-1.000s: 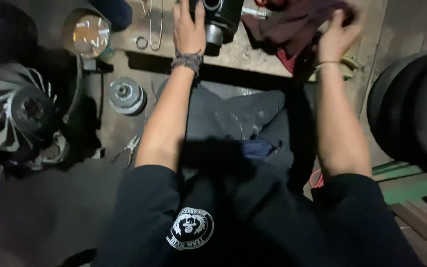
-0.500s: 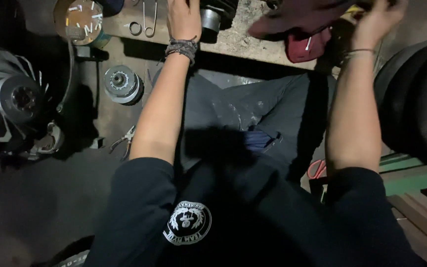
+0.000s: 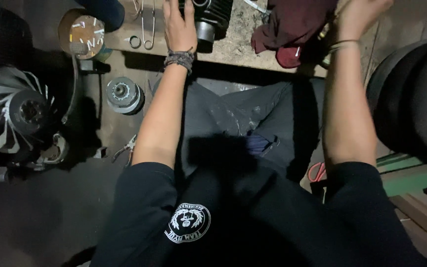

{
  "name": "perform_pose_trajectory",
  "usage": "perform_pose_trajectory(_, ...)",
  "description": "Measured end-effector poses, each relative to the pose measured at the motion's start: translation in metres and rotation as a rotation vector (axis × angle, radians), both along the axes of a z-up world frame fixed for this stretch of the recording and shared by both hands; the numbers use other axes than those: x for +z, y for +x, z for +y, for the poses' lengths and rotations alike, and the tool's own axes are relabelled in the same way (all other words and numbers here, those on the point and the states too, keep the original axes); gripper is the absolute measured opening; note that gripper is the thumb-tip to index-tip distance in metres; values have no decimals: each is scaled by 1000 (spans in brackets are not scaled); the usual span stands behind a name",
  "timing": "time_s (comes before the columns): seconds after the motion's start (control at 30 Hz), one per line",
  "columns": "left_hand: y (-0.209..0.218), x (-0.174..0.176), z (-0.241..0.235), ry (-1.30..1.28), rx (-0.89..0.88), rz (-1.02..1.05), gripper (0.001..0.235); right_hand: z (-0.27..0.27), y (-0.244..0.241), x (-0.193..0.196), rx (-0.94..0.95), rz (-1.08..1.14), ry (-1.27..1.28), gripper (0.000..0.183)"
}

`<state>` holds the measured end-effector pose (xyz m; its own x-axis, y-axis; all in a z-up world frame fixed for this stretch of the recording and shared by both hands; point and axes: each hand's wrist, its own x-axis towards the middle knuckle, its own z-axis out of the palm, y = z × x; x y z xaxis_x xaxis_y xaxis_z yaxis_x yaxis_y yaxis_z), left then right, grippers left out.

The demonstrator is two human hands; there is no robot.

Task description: Cleaning the ports of a motorcycle cylinder head using a metal tool and inspecting the piston.

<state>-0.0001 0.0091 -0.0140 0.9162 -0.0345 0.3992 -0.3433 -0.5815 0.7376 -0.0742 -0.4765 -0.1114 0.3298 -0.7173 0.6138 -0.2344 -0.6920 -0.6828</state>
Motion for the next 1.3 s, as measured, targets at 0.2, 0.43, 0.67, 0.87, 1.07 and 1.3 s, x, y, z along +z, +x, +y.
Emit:
perform_pose_trajectory(0.2, -3, 12, -2, -15, -14, 43, 45, 190, -2, 156, 588, 316, -653, 18)
perform_pose_trajectory(0.43, -10, 37, -6, 12, 28, 250, 56, 211, 67, 40, 548, 669, -821, 24)
perform_pose_trajectory(0.67, 2, 5, -4, 44, 43, 215, 56, 226, 61, 45, 354, 542, -821, 7)
perform_pose_trajectory(0.87, 1, 11, -5, 40, 51, 224, 54, 224, 62, 43, 516, 601, -717, 16)
perform_pose_trajectory(1.07, -1, 5, -2, 30, 37, 243, 55, 242, 33, 114, 650, 389, -270, 23)
perform_pose_trajectory(1.3, 6, -1, -4, 19, 32, 235, 55, 266, 24, 153, 778, -87, 471, 21)
